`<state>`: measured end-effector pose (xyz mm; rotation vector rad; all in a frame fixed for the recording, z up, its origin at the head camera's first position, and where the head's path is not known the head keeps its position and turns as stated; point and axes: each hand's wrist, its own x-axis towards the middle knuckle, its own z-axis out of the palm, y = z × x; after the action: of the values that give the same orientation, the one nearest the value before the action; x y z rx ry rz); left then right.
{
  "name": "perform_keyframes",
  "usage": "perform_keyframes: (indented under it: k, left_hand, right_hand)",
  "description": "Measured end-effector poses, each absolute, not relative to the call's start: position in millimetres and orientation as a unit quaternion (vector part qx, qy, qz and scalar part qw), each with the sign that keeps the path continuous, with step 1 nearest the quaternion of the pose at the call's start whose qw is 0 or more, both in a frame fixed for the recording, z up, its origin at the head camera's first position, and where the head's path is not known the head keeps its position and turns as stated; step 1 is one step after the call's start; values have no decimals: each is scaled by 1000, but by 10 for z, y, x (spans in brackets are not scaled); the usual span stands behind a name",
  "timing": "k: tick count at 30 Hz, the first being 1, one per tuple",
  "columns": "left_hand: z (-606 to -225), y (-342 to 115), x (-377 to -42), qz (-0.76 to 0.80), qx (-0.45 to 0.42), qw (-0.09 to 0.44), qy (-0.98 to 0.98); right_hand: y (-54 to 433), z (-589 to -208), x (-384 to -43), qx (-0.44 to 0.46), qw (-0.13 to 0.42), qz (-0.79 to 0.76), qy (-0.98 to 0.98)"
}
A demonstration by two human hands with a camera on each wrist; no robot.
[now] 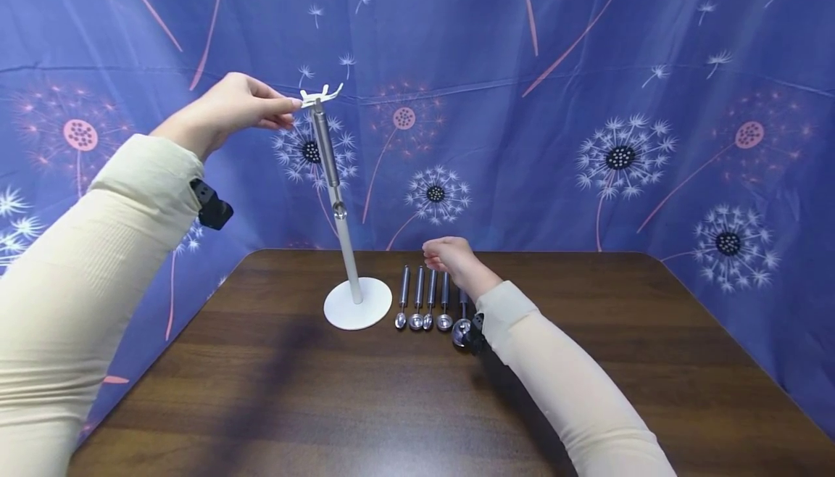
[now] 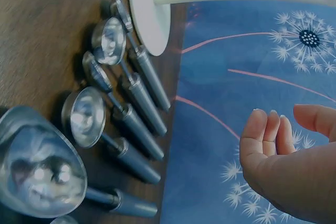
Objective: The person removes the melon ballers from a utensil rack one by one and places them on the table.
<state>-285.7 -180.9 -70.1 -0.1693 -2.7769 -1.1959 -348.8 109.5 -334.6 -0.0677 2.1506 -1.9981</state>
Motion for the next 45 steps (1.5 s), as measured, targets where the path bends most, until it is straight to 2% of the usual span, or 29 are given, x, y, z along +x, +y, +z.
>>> perform_keyframes:
  k: [9,25,33,45]
  left_hand:
    - [-737,-1841,-2867,-395,-56,66,-915]
    - [-717,-1845,-2859,-411,-46,61,-909]
    - [-711,-1834,-2858,-407,-43,67,-910]
    - [-720,-1804,-2870,-409,-43,76,-908]
  right_hand:
    - [963,-3223,-3482,-27,113,-696,708]
    - [456,-2728,-3393,-70,135,-736,659]
    - [179,-2543,-3323,-114,110,-764,626]
    - [-89,-2269,-3269,-207,24,-797,567]
